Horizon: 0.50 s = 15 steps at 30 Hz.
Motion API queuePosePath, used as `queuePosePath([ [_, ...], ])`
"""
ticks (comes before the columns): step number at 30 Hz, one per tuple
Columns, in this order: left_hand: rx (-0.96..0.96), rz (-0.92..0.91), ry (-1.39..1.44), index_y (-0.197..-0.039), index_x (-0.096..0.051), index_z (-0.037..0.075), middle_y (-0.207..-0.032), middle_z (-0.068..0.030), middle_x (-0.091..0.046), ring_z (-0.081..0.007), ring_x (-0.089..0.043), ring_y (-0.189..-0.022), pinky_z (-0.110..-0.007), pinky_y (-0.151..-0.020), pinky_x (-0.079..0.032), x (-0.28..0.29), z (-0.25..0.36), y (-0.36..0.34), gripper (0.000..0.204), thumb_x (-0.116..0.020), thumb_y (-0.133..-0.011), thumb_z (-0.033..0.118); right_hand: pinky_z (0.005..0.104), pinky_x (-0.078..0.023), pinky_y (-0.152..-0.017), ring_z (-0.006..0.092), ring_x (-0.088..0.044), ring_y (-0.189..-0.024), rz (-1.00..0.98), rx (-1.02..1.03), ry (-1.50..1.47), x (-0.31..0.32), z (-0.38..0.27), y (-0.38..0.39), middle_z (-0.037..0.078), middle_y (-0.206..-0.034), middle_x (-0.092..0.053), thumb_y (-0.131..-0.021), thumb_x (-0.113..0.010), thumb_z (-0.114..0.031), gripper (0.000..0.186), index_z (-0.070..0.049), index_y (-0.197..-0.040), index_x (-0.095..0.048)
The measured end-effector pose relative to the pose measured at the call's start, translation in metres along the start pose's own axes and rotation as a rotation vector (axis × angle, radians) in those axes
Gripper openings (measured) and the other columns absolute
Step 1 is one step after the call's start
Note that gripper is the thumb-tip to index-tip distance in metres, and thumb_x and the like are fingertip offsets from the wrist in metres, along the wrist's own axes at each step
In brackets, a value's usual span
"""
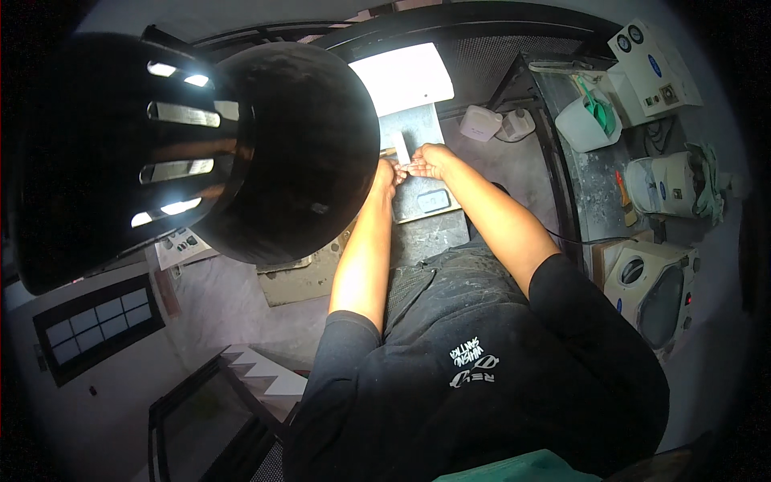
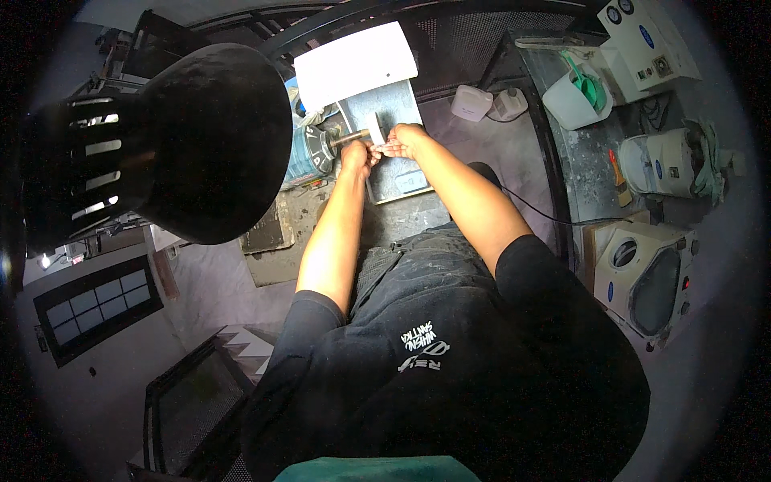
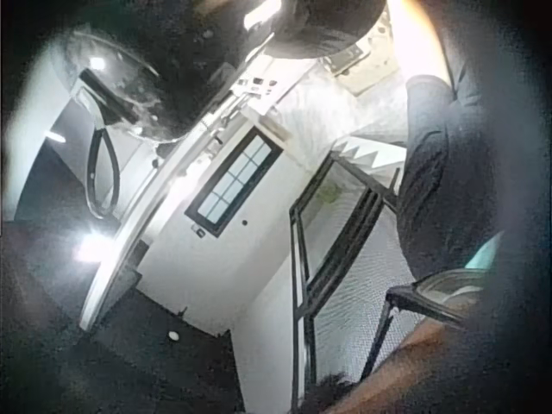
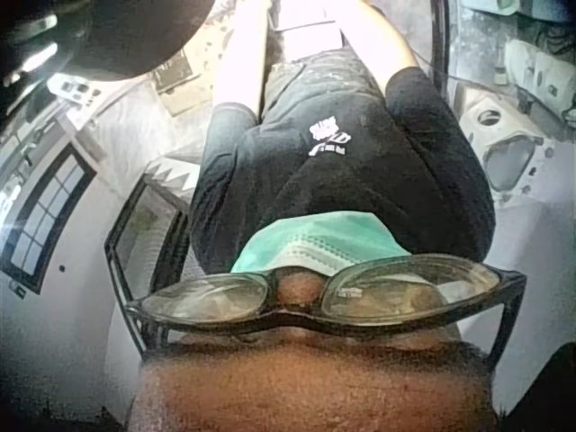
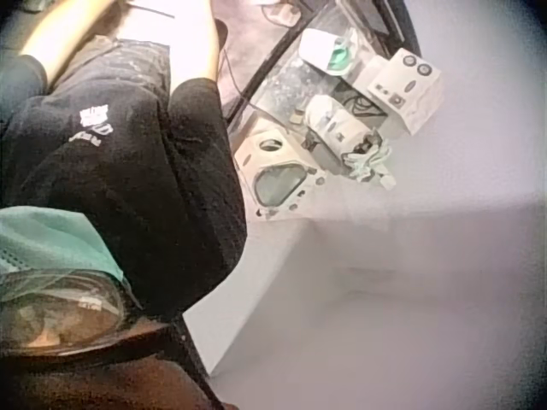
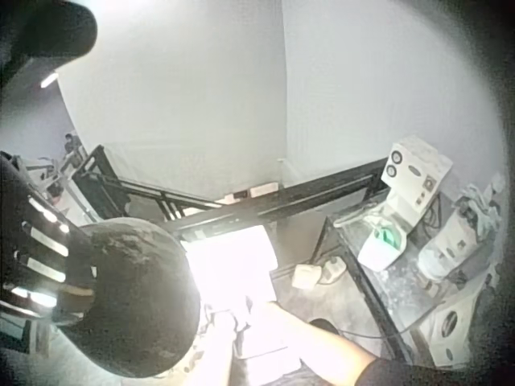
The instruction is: The person shapes and polishes a dental prosthesis by pressing it against a rotating grinding wheel machine and turning it in their hands.
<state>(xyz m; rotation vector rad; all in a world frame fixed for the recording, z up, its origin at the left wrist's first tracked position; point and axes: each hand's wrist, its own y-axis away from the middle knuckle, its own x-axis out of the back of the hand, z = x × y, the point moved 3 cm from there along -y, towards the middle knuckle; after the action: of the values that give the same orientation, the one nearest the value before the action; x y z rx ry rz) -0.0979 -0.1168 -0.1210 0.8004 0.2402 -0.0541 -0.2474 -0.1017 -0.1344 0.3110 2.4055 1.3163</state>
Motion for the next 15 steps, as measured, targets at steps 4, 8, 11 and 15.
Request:
queuePosePath([
  [4, -0.002, -0.009, 0.009, -0.081, -0.061, -0.011, -0.064, -0.0164, -0.059, -0.0212, -0.054, -0.046, -0.031, -0.040, -0.040, 0.0024, -0.0030, -0.0031, 0.021, -0.041, -0.084, -0.003, 0.0406, -0.062, -0.070, 0.0294, -0.072, -0.077, -0.033, -0.016, -0.007, -0.0014, 0.0007, -0.0013, 0.020, -0.090, -0.069, -0.097, -0.043, -0.017, 0.024, 0.003, -0.096, -0.055],
  [8, -0.041, 0.016, -0.008, -0.079, -0.060, -0.010, -0.063, -0.0161, -0.059, -0.0212, -0.054, -0.046, -0.031, -0.040, -0.040, 0.0047, -0.0022, -0.0031, 0.022, -0.040, -0.084, -0.002, 0.0403, -0.062, -0.070, 0.0294, -0.072, -0.077, -0.026, -0.019, -0.013, -0.0055, 0.0023, -0.0007, 0.020, -0.089, -0.069, -0.096, -0.044, -0.016, 0.021, 0.002, -0.094, -0.055],
  [11, -0.040, 0.042, -0.009, -0.078, -0.060, -0.008, -0.063, -0.0160, -0.059, -0.0214, -0.055, -0.046, -0.031, -0.040, -0.040, 0.0060, -0.0025, -0.0016, 0.021, -0.041, -0.084, -0.001, 0.0402, -0.062, -0.069, 0.0294, -0.071, -0.077, -0.028, -0.032, -0.035, -0.0082, 0.0032, 0.0017, 0.020, -0.090, -0.069, -0.095, -0.045, -0.014, 0.019, 0.002, -0.093, -0.055],
  [15, -0.046, 0.043, 0.001, -0.078, -0.059, -0.008, -0.063, -0.0163, -0.060, -0.0216, -0.055, -0.046, -0.031, -0.039, -0.040, 0.0062, -0.0024, 0.0004, 0.020, -0.042, -0.083, -0.001, 0.0364, -0.062, -0.073, 0.0247, -0.073, -0.079, 0.004, -0.044, -0.036, -0.0078, 0.0043, 0.0032, 0.017, -0.088, -0.071, -0.092, -0.048, -0.011, 0.018, 0.002, -0.088, -0.059],
])
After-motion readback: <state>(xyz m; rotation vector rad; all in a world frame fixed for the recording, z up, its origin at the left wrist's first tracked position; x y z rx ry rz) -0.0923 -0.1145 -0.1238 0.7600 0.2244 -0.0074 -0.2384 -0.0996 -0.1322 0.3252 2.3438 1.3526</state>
